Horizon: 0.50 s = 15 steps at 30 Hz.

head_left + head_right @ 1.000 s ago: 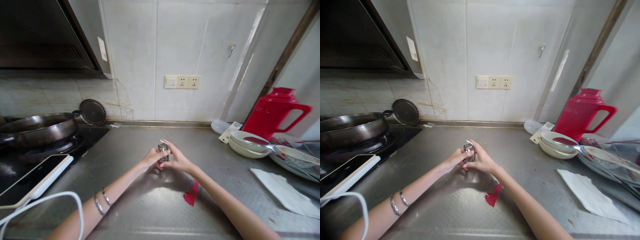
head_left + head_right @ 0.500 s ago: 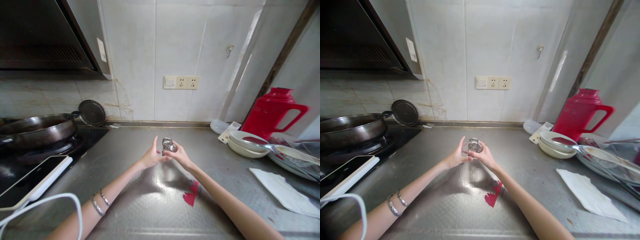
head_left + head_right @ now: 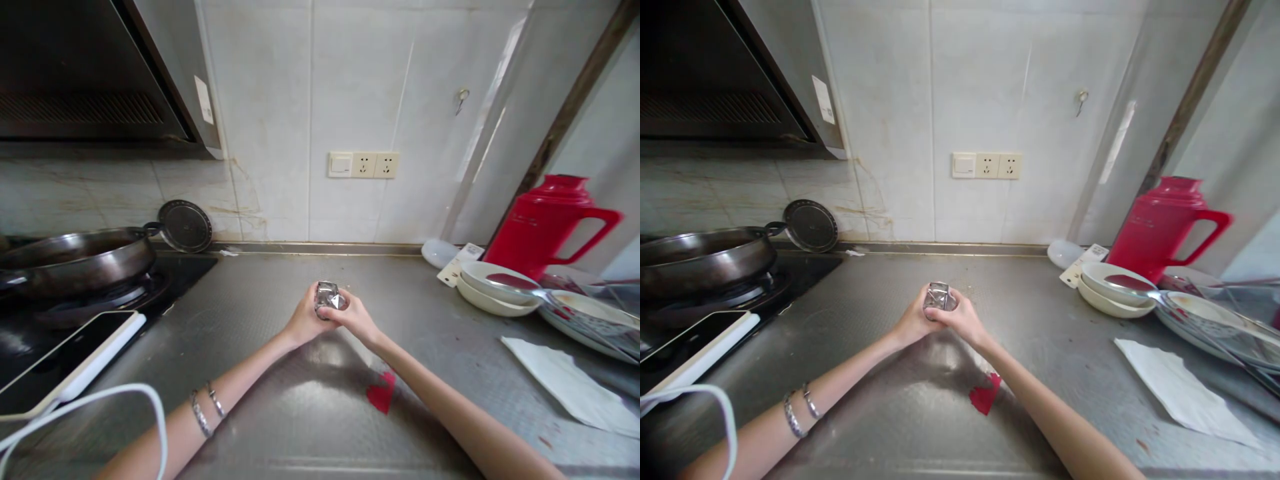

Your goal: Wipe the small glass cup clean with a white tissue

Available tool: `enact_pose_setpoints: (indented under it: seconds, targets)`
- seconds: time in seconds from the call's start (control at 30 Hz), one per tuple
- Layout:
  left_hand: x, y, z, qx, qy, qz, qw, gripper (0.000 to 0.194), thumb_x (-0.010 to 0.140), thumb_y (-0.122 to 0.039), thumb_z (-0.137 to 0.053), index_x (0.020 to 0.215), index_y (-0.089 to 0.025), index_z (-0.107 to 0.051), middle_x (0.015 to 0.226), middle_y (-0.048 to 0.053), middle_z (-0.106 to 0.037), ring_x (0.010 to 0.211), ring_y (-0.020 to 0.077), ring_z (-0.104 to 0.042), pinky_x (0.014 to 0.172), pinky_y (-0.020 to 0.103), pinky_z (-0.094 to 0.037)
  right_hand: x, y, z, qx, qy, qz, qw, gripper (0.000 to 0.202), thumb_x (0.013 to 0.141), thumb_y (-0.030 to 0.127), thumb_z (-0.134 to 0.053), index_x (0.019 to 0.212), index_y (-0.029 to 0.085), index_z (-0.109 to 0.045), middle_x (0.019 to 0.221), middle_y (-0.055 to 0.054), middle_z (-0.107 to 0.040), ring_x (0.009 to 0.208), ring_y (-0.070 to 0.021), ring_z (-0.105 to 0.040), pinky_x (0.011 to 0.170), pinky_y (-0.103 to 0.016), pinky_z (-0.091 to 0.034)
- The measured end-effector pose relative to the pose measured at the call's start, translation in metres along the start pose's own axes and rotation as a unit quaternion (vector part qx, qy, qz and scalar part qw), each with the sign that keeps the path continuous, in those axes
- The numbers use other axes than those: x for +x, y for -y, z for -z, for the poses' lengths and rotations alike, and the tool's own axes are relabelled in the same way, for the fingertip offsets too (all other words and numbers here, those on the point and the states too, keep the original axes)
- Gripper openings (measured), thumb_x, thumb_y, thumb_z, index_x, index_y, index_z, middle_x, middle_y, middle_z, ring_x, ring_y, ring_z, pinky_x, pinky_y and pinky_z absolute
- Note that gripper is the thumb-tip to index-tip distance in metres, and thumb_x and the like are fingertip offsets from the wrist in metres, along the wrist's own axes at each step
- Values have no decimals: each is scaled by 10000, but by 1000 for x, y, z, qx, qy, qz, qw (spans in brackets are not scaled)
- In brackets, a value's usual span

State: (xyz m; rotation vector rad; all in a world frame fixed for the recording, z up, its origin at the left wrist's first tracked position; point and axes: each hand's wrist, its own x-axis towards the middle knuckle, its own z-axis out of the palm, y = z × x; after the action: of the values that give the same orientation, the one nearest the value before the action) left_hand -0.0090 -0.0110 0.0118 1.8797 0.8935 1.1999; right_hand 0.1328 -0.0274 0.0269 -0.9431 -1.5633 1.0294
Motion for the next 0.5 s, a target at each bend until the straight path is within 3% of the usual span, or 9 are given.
enact_pose_setpoints:
  seconds: [0.13, 0.3, 0.4, 0.5]
  targets:
    - [-2, 0, 3, 40, -15, 27, 999, 648, 573, -272, -803, 1118, -180, -465, 1030, 65, -644, 928, 219, -619, 820, 331, -479, 4, -1, 10, -28, 45, 18, 998, 501, 644, 388, -762, 1066, 147, -638, 964, -64, -700, 876, -216, -639, 790, -332, -503]
    - [-3, -3, 2, 29, -29, 16, 999, 668, 607, -358, -794, 1146, -184, -441, 1008, 60, -652, 885, 192, -627, 789, 303, -481, 12, -3, 23, 23, 52, -20, 998, 482, 807, 555, -551, 1065, 164, -668, 968, -67, -697, 874, -202, -643, 740, -331, -542]
    - [-5, -7, 1, 12, -18, 13, 1000, 641, 615, -350, -791, 1124, -187, -438, 995, 57, -646, 874, 184, -621, 781, 294, -481, 16, -7, 29, -1, 15, -14, 1000, 448, 808, 551, -543, 1001, 175, -691, 929, -55, -697, 792, -179, -633, 655, -297, -549]
    - [-8, -11, -1, -7, 3, 14, 1000, 627, 626, -339, -785, 1117, -191, -424, 1002, 59, -635, 896, 184, -610, 805, 300, -476, 18, -10, 34, -96, -76, 51, 991, 373, 818, 494, -541, 874, 164, -706, 755, -32, -681, 649, -157, -590, 579, -268, -522]
